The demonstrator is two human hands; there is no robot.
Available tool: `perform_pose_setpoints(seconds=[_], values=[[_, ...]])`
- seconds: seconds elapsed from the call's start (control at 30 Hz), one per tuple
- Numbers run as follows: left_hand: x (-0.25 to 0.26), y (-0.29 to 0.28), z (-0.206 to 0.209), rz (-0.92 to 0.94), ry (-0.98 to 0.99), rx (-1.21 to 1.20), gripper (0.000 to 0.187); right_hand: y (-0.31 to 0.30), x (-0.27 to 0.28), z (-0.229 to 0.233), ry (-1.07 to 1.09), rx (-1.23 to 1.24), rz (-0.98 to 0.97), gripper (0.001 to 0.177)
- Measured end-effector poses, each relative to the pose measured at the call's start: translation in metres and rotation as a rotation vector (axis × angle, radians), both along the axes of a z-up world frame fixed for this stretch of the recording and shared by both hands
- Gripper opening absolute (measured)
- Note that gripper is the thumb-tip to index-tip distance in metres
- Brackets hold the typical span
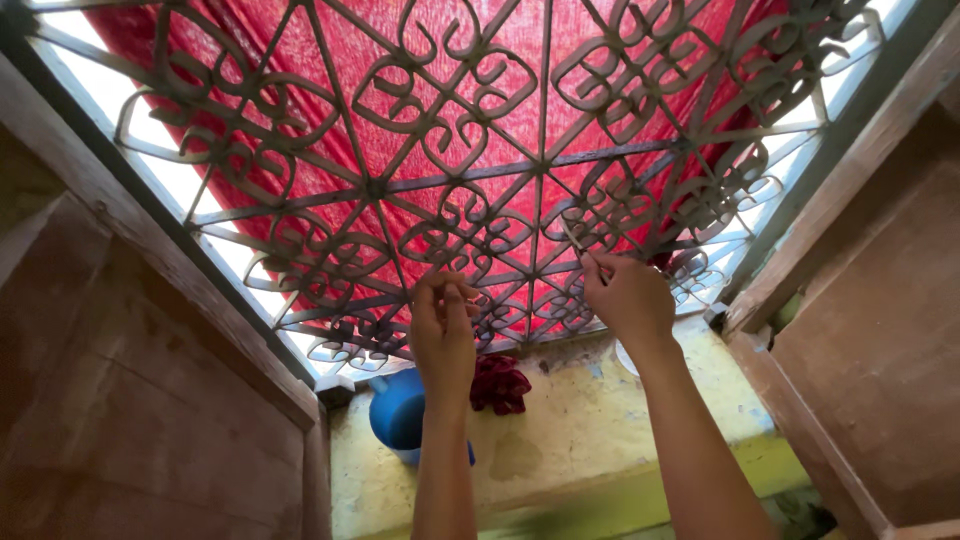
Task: The person paints a decorative metal window grille using a small brush. They dip the brush into a blue container of paint and apply it to the intricate patterns of the grille, occasionally wiping the surface with a red cloth.
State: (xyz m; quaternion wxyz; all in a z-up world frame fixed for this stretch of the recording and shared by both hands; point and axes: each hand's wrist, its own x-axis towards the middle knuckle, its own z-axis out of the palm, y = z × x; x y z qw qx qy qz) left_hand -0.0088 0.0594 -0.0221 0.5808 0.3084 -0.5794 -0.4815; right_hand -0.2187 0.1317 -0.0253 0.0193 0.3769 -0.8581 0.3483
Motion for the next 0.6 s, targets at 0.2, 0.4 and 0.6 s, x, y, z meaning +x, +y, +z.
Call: perform_pose_setpoints(seconds=[0.2, 0.4, 0.6], values=[[0.005, 0.000, 0.002, -0.004, -0.045, 0.025, 0.015, 0.021, 0.002, 0.002, -0.102, 0.056, -0.032, 0.041], [0.010, 0.002, 0.011, -0.055, -0.087, 0.004, 0.017, 0.020, -0.008, -0.009, -0.025, 0.128, 0.002, 0.038], [0.014, -0.006, 0.013, -0.046, -0.174, 0.032, 0.019, 0.042, -0.001, 0.006, -0.508, -0.114, -0.006, 0.037]])
